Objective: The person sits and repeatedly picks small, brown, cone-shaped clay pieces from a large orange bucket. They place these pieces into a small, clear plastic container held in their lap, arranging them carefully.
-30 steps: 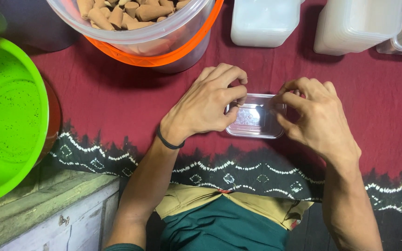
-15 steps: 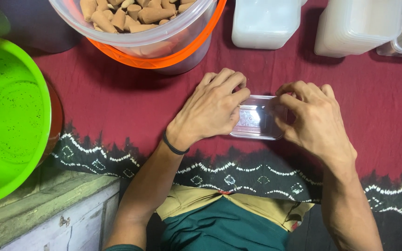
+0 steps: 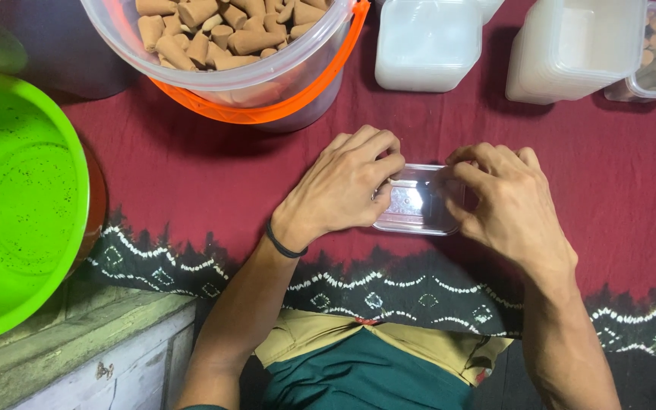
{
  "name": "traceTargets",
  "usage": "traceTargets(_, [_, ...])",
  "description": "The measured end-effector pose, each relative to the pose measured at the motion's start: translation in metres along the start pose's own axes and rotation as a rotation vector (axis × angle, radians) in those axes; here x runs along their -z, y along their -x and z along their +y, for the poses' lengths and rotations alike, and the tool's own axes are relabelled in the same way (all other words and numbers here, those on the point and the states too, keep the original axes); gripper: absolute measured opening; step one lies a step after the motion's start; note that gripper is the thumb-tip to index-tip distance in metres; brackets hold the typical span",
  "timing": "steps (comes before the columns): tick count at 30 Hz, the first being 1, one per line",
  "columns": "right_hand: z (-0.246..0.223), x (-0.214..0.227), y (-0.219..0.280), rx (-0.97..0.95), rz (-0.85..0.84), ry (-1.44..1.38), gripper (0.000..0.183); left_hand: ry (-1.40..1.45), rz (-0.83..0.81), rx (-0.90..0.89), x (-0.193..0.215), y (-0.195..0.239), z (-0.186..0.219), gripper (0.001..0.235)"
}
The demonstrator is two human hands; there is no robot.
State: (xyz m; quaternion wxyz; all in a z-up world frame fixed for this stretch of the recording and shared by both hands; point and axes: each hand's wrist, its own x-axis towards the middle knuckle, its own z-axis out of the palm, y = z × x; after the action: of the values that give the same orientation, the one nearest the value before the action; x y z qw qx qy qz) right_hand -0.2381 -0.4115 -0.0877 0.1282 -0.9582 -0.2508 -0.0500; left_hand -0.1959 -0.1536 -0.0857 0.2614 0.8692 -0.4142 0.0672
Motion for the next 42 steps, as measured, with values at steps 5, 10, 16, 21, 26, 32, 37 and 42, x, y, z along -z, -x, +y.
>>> traceTargets(5, [0.000,0.000,-0.001,-0.004,0.002,-0.013,0.031,0.015,0.019,-0.007,0.001,0.000,-0.001,0.011])
traceTargets(10, [0.000,0.000,-0.001,-0.002,0.020,-0.048,0.029,0.021,0.025,-0.018,0.001,0.000,-0.001,0.011])
traceTargets(16, [-0.003,0.002,-0.003,-0.009,0.009,-0.039,0.030,0.027,0.032,-0.029,0.001,-0.001,-0.003,0.010])
traceTargets(21, [-0.008,0.008,-0.006,-0.031,0.004,-0.103,0.053,0.056,-0.025,-0.009,-0.001,0.000,-0.005,0.015])
traceTargets(26, [-0.014,0.011,-0.009,-0.061,0.019,-0.135,0.043,0.076,-0.050,0.008,0.001,-0.002,-0.003,0.015])
traceTargets(32, [-0.013,0.009,-0.008,-0.052,0.016,-0.127,0.041,0.104,-0.055,0.016,0.000,-0.002,-0.002,0.015])
traceTargets(37, [-0.014,0.008,-0.008,-0.055,0.018,-0.120,0.038,0.110,-0.039,0.004,-0.004,-0.001,-0.002,0.017])
traceTargets(42, [-0.014,0.009,-0.008,-0.053,0.018,-0.125,0.037,0.124,-0.058,0.010,-0.002,-0.002,-0.002,0.015])
